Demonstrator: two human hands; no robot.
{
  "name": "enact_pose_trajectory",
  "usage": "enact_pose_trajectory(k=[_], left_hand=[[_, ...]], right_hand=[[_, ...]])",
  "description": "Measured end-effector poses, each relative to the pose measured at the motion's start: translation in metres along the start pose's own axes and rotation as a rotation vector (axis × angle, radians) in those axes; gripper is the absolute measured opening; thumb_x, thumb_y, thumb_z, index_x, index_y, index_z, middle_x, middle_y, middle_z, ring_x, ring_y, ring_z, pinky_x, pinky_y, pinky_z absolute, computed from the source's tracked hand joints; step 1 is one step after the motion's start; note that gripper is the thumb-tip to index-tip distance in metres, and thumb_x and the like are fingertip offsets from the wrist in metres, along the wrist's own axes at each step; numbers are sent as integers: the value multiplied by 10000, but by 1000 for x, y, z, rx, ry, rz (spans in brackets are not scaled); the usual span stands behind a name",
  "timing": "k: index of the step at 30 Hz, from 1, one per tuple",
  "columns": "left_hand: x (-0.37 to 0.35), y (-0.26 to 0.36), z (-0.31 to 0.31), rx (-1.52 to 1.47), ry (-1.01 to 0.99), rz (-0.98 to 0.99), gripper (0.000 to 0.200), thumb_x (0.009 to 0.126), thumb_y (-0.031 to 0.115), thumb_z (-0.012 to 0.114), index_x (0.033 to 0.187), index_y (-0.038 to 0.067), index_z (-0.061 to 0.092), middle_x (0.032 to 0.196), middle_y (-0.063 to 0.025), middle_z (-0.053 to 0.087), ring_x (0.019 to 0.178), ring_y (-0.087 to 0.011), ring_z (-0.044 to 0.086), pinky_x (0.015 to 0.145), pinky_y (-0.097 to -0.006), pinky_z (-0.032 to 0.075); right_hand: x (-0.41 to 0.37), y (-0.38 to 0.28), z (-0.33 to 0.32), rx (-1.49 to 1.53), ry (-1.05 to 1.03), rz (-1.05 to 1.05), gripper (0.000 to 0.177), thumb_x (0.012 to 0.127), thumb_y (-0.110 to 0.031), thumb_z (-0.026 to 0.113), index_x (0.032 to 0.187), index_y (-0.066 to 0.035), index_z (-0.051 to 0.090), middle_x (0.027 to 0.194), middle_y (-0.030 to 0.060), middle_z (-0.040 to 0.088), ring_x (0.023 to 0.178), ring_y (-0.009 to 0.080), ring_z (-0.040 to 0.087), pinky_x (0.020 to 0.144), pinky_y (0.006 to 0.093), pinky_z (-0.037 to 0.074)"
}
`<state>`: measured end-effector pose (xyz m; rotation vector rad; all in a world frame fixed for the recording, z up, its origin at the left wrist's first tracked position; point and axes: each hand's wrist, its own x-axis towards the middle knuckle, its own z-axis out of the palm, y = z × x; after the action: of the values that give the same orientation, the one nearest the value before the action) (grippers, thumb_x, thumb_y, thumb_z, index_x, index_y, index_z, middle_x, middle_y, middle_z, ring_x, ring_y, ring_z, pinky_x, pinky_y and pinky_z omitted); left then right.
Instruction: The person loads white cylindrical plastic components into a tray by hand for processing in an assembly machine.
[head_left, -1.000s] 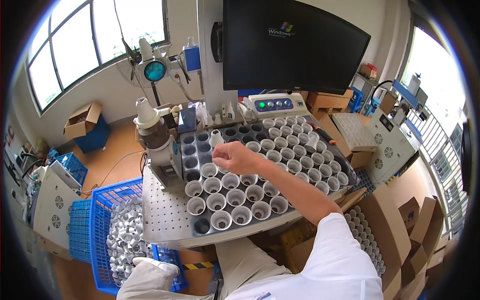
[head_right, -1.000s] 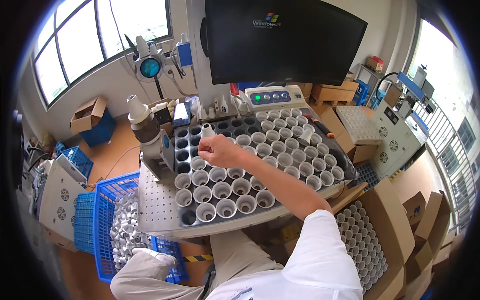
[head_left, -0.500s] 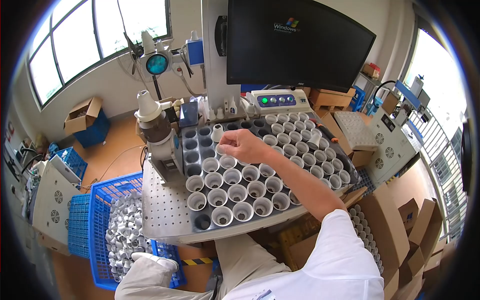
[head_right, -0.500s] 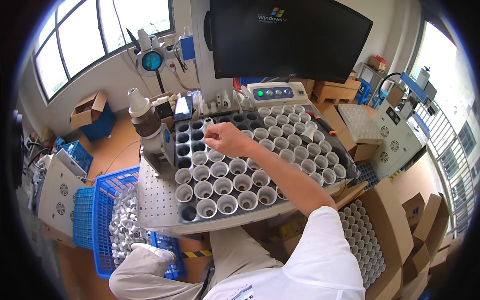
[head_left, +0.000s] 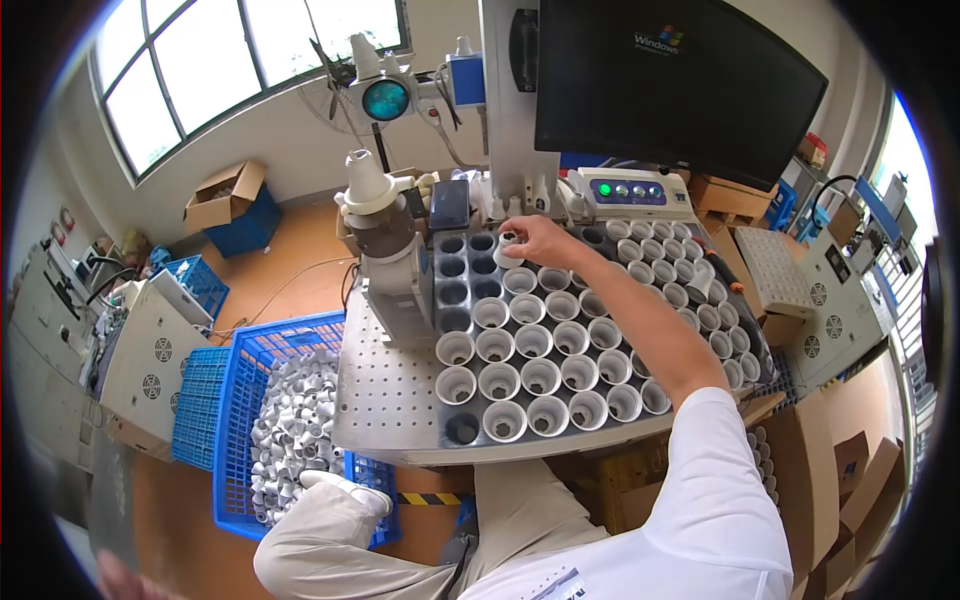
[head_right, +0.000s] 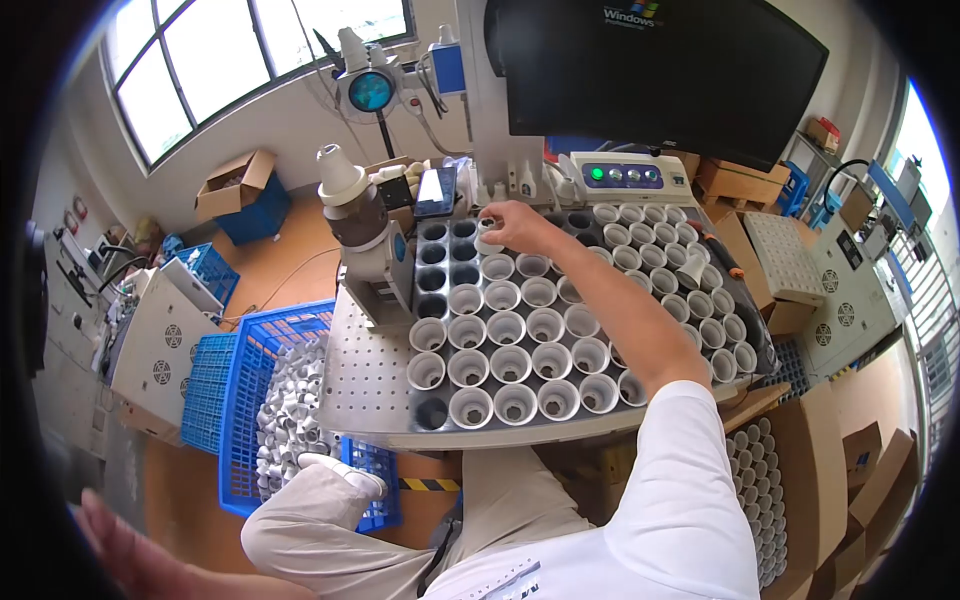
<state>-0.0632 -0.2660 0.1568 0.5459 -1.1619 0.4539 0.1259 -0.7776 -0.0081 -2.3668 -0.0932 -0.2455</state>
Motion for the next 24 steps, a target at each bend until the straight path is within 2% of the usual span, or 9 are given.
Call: enact_pose_trajectory(k=[3,4,5,6,8,12,18,20,24], left_hand=[[22,-74,-56,515,-155,-348,546,912,410,576,1056,-116,607,1172,-254,568,1131,-328,529,1019,-408,369],[20,-124,-76,384,-73,-281,537,888,396,609,1068,-110,607,1116,-271,591,1067,-329,573,1004,-431,404],[30,-163,-81,547,-33,-347,409,905,327,594,976,-74,634,1050,-239,639,979,-294,619,968,-378,453],[42,-198,-68,1240,-92,-472,400,905,203,523,694,-137,538,993,-230,664,956,-245,622,895,-342,489],[50,-277,-102,742,164,-534,117,798,-22,386,700,-14,449,997,-158,687,885,-229,631,782,-255,475],[65,-359,-85,969,204,-859,160,780,87,367,906,-11,355,852,-208,645,779,-264,589,747,-316,476],[81,-355,-126,440,198,-696,163,795,145,382,787,15,480,742,-174,609,614,-247,557,565,-358,490],[85,-321,-152,554,497,-634,231,787,148,353,699,9,514,686,-159,610,585,-242,567,558,-376,500],[-3,-267,-306,949,356,-633,237,726,134,393,648,-26,549,678,-171,626,627,-221,609,580,-350,503]], right_hand=[[-1,4,3,104,-4,21,471,772,-235,720,1148,22,599,959,148,651,877,217,604,812,327,476],[-3,3,5,101,-1,26,472,775,-235,724,1149,23,597,957,144,650,875,208,602,805,323,476],[-4,3,6,96,1,33,473,778,-235,728,1151,24,596,955,140,649,872,199,600,799,319,477],[-5,6,8,110,12,39,480,780,-246,734,1152,25,594,952,134,651,863,194,600,793,318,477],[-2,13,11,135,37,51,495,785,-268,744,1153,26,591,945,124,654,843,185,601,782,315,477],[14,-32,-13,368,160,15,473,853,-288,713,1184,17,565,933,94,664,861,155,617,766,281,479],[72,-170,-27,438,234,-312,437,843,-245,730,1147,35,588,957,106,678,835,132,628,755,243,501],[89,-190,-13,357,132,-354,420,835,-258,738,1106,38,612,928,97,683,821,129,632,740,251,502],[96,-198,10,255,17,-309,396,823,-284,749,1027,40,650,899,90,693,810,127,637,701,283,504]])
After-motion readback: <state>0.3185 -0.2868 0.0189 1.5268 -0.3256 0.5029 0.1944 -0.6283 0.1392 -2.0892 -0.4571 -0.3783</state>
